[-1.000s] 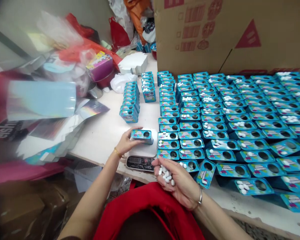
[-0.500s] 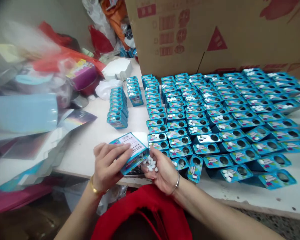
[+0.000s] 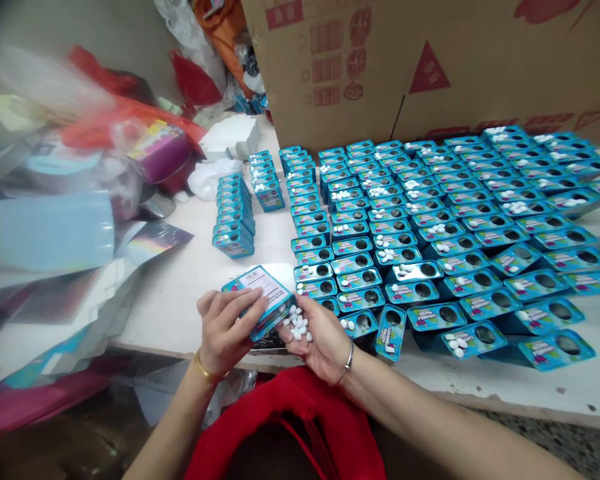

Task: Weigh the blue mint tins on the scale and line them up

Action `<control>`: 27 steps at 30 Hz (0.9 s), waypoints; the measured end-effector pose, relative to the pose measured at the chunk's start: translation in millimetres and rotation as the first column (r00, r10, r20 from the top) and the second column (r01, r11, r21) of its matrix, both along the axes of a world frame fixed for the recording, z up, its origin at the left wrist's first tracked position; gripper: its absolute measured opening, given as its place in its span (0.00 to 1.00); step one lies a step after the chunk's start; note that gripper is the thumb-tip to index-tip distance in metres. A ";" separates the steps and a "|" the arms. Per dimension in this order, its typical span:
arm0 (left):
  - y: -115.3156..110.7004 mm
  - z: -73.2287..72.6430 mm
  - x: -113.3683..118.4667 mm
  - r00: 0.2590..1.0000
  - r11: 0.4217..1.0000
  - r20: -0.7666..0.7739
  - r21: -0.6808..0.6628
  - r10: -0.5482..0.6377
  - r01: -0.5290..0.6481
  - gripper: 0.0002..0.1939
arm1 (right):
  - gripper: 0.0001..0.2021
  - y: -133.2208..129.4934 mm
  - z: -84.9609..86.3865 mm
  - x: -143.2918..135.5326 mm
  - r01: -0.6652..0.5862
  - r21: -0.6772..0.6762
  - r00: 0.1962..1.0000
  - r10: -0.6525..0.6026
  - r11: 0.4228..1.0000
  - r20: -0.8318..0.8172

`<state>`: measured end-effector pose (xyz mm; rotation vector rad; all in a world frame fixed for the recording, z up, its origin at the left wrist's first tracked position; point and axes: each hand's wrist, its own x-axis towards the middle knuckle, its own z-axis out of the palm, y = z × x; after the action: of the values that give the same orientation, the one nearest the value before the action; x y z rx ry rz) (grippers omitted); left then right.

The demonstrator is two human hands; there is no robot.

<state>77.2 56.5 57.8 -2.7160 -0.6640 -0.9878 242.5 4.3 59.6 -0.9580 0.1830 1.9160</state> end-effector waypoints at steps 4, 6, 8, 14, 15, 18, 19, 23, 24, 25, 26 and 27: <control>0.2 -8.3 -3.0 0.999 0.998 0.037 -0.061 0.012 -0.010 0.14 | 0.16 1.4 -3.0 -0.3 -0.003 0.018 1.000 0.003 1.000 0.000; 3.1 -14.7 -5.9 0.994 0.979 0.099 -0.204 0.040 -0.019 0.15 | 0.15 1.0 -3.3 2.1 0.007 0.049 1.000 -0.007 0.999 0.006; 9.9 -24.8 -8.8 0.974 0.906 0.187 -0.421 0.126 -0.036 0.18 | 0.13 -1.1 -4.0 6.7 0.016 0.084 1.000 -0.018 0.996 0.025; 46.8 -67.6 -17.2 0.882 0.616 0.315 -0.787 0.351 0.036 0.24 | 0.10 -17.1 -11.1 25.1 -0.056 0.159 0.988 0.032 0.986 0.152; 52.1 -73.6 -18.2 0.883 0.597 0.323 -0.800 0.341 0.062 0.24 | 0.11 -20.0 -12.3 27.3 -0.077 0.162 0.984 0.049 0.984 0.172; 61.3 -86.9 -19.2 0.887 0.563 0.344 -0.817 0.307 0.122 0.25 | 0.13 -27.2 -14.3 30.7 -0.124 0.170 0.974 0.087 0.978 0.211; 62.2 -89.5 -18.9 0.889 0.551 0.348 -0.823 0.298 0.138 0.25 | 0.14 -28.9 -14.3 31.0 -0.131 0.171 0.971 0.092 0.976 0.221; 60.9 -88.7 -19.3 0.895 0.481 0.372 -0.848 0.245 0.221 0.26 | 0.13 -32.1 -12.5 31.3 -0.147 0.168 0.966 0.104 0.975 0.238; 60.7 -86.0 -20.9 0.894 0.468 0.389 -0.847 0.224 0.251 0.28 | 0.13 -32.2 -11.8 31.7 -0.145 0.168 0.967 0.103 0.975 0.234; 60.8 -82.5 -23.6 0.889 0.467 0.408 -0.840 0.209 0.275 0.30 | 0.13 -32.2 -11.3 32.6 -0.138 0.166 0.969 0.099 0.976 0.227; 61.2 -78.6 -27.3 0.882 0.480 0.424 -0.829 0.203 0.288 0.32 | 0.12 -32.2 -10.8 33.8 -0.127 0.159 0.972 0.091 0.979 0.215; 61.7 -74.6 -32.0 0.873 0.505 0.441 -0.813 0.211 0.289 0.32 | 0.11 -32.2 -10.3 35.3 -0.110 0.147 0.976 0.079 0.983 0.203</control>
<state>45.2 118.2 -16.8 -3.2782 -1.5897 -1.7957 277.7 -27.9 49.3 -1.0570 -0.1310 1.8768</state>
